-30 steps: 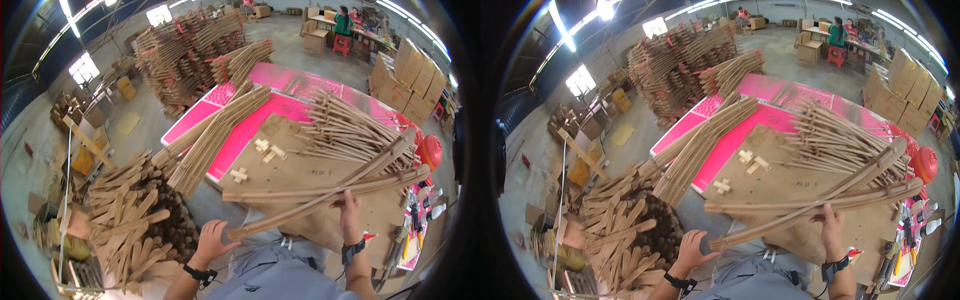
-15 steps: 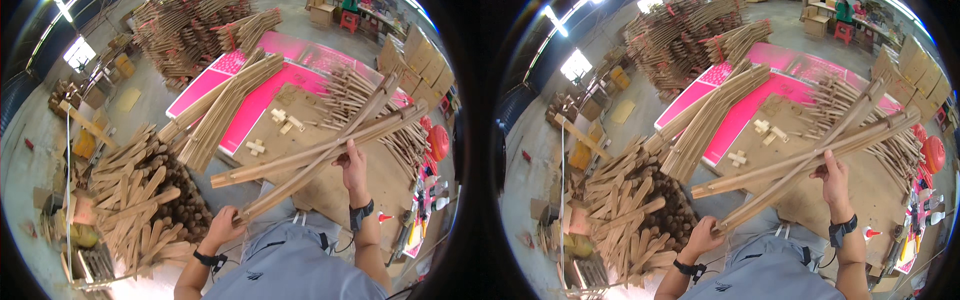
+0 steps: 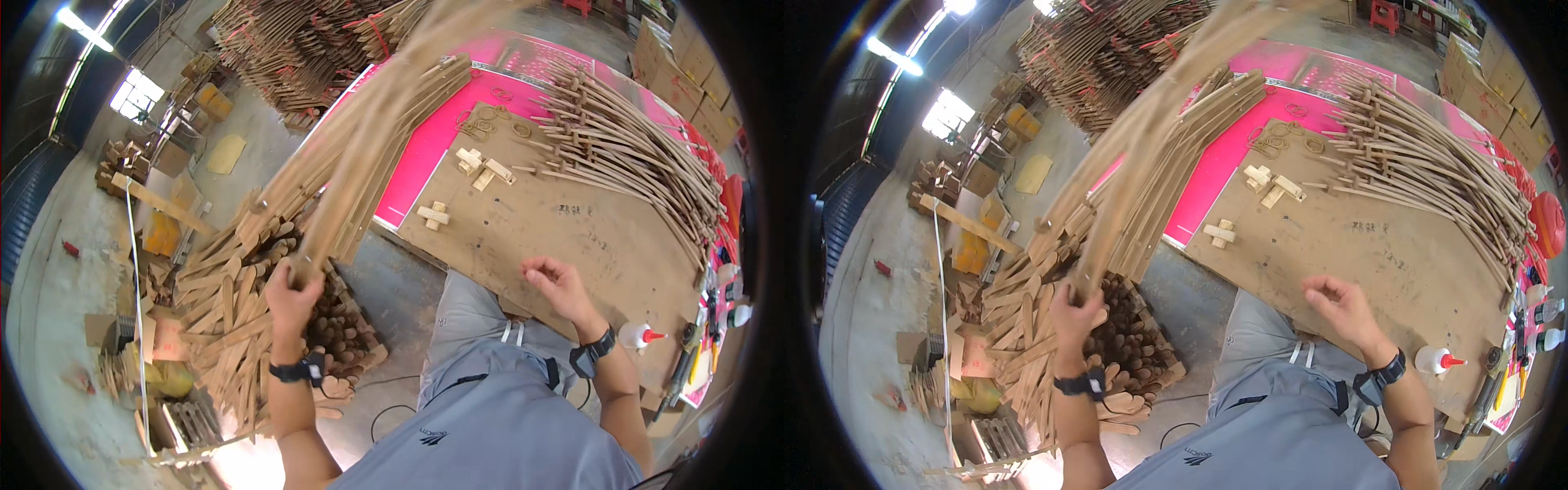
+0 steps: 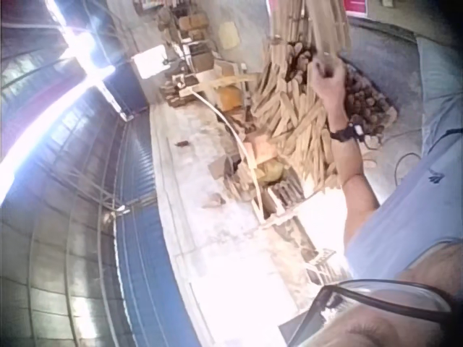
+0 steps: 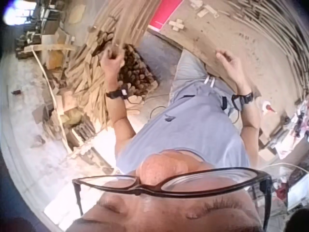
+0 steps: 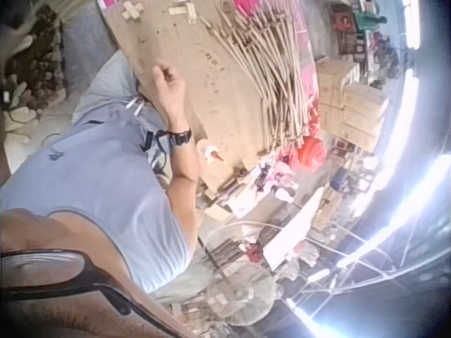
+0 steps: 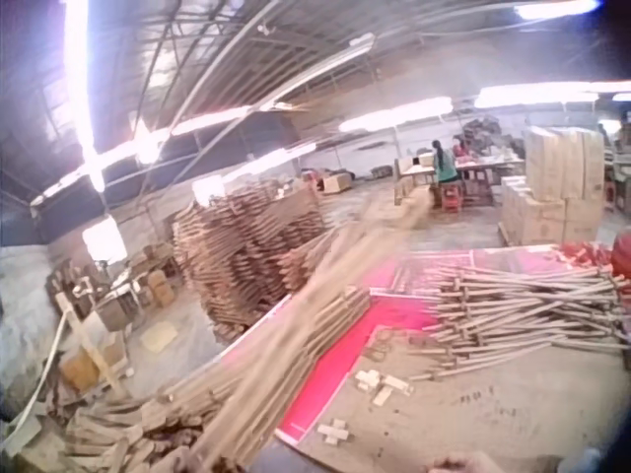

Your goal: Assembling and gluing wooden sticks into frames in a manufacturing workshop.

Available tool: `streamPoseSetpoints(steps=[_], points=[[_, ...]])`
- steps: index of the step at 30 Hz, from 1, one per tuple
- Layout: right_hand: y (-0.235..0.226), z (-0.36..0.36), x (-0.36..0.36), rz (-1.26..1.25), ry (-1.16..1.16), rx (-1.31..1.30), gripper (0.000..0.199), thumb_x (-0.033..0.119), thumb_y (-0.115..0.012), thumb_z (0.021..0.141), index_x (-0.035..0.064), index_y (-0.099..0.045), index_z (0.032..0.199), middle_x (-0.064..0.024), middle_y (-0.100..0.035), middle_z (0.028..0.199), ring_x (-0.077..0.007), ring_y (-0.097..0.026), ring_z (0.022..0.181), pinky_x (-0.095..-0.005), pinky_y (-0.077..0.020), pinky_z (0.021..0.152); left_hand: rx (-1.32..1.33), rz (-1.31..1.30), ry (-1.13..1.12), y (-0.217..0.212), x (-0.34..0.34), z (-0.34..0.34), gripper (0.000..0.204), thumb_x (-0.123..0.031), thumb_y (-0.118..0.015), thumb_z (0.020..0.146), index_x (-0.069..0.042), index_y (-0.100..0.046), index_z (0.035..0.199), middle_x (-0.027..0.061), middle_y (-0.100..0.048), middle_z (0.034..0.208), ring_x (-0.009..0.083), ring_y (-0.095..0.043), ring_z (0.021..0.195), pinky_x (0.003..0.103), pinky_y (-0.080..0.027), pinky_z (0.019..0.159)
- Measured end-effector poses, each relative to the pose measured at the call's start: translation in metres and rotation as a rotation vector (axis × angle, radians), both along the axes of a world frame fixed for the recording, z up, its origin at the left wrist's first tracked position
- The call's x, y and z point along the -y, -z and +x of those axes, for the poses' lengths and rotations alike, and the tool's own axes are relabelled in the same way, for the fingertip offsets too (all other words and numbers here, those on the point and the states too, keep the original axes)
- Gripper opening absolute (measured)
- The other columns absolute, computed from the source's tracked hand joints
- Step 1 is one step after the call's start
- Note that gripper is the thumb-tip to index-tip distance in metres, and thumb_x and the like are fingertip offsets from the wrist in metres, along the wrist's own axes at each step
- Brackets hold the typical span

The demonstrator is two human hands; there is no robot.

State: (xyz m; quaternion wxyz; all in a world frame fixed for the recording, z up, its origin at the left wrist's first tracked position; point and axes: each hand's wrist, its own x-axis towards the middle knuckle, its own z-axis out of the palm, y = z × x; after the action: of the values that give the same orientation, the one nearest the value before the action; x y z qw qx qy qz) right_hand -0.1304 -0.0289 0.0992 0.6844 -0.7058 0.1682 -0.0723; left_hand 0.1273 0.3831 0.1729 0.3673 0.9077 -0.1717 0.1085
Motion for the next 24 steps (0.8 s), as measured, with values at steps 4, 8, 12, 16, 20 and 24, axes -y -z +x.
streamPoseSetpoints(steps=[4, 8, 12, 16, 20, 24], points=[[-0.005, -0.032, -0.012, -0.232, 0.041, -0.065, 0.027, 0.017, -0.071, 0.097, -0.0011, -0.072, 0.117, -0.0083, -0.076, 0.106, -0.0151, -0.070, 0.097, -0.0304, -0.0556, 0.089, -0.088, -0.042, -0.026, -0.006, 0.002, 0.068, 0.053, -0.030, -0.082, 0.077, 0.005, -0.068, 0.115, 0.0208, -0.076, 0.101, 0.0297, -0.074, 0.091, 0.037, -0.055, 0.082], [-0.003, -0.056, -0.014, -0.317, 0.037, -0.143, 0.026, 0.017, -0.071, 0.096, -0.0020, -0.072, 0.113, -0.0146, -0.077, 0.100, -0.0197, -0.074, 0.089, -0.0339, -0.0592, 0.081, -0.074, 0.079, -0.061, 0.019, 0.017, 0.114, 0.060, -0.037, -0.082, 0.076, 0.005, -0.070, 0.117, 0.0231, -0.075, 0.101, 0.0339, -0.073, 0.096, 0.040, -0.054, 0.087], [0.006, -0.073, -0.009, -0.324, 0.047, -0.126, 0.026, 0.017, -0.071, 0.095, -0.0017, -0.072, 0.113, -0.0156, -0.076, 0.099, -0.0211, -0.075, 0.089, -0.0343, -0.0596, 0.081, 0.024, 0.264, -0.145, 0.037, 0.013, 0.132, 0.059, -0.041, -0.082, 0.075, 0.005, -0.073, 0.111, 0.0188, -0.075, 0.082, 0.0300, -0.074, 0.079, 0.042, -0.057, 0.076], [0.025, -0.088, -0.006, -0.400, 0.108, -0.143, 0.026, 0.018, -0.072, 0.094, -0.0013, -0.072, 0.111, -0.0165, -0.076, 0.094, -0.0238, -0.076, 0.088, -0.0356, -0.0600, 0.080, 0.099, 0.275, -0.070, 0.033, 0.032, 0.127, 0.051, -0.039, -0.082, 0.076, 0.006, -0.075, 0.098, 0.0202, -0.074, 0.080, 0.0336, -0.074, 0.077, 0.043, -0.056, 0.074], [0.032, -0.093, -0.006, -0.297, 0.155, -0.182, 0.025, 0.018, -0.072, 0.093, -0.0004, -0.073, 0.110, -0.0168, -0.076, 0.092, -0.0254, -0.076, 0.086, -0.0361, -0.0599, 0.080, -0.068, 0.224, -0.062, 0.027, 0.028, 0.125, 0.049, -0.032, -0.081, 0.077, 0.006, -0.073, 0.108, 0.0254, -0.075, 0.094, 0.0381, -0.074, 0.091, 0.042, -0.055, 0.083], [0.036, -0.092, -0.002, -0.338, 0.140, -0.184, 0.025, 0.021, -0.071, 0.094, 0.0005, -0.073, 0.109, -0.0173, -0.076, 0.091, -0.0272, -0.076, 0.085, -0.0372, -0.0595, 0.078, -0.054, 0.120, 0.013, 0.019, 0.042, 0.121, 0.053, -0.032, -0.083, 0.076, 0.009, -0.072, 0.109, 0.0264, -0.075, 0.094, 0.0389, -0.074, 0.091, 0.043, -0.055, 0.085]])
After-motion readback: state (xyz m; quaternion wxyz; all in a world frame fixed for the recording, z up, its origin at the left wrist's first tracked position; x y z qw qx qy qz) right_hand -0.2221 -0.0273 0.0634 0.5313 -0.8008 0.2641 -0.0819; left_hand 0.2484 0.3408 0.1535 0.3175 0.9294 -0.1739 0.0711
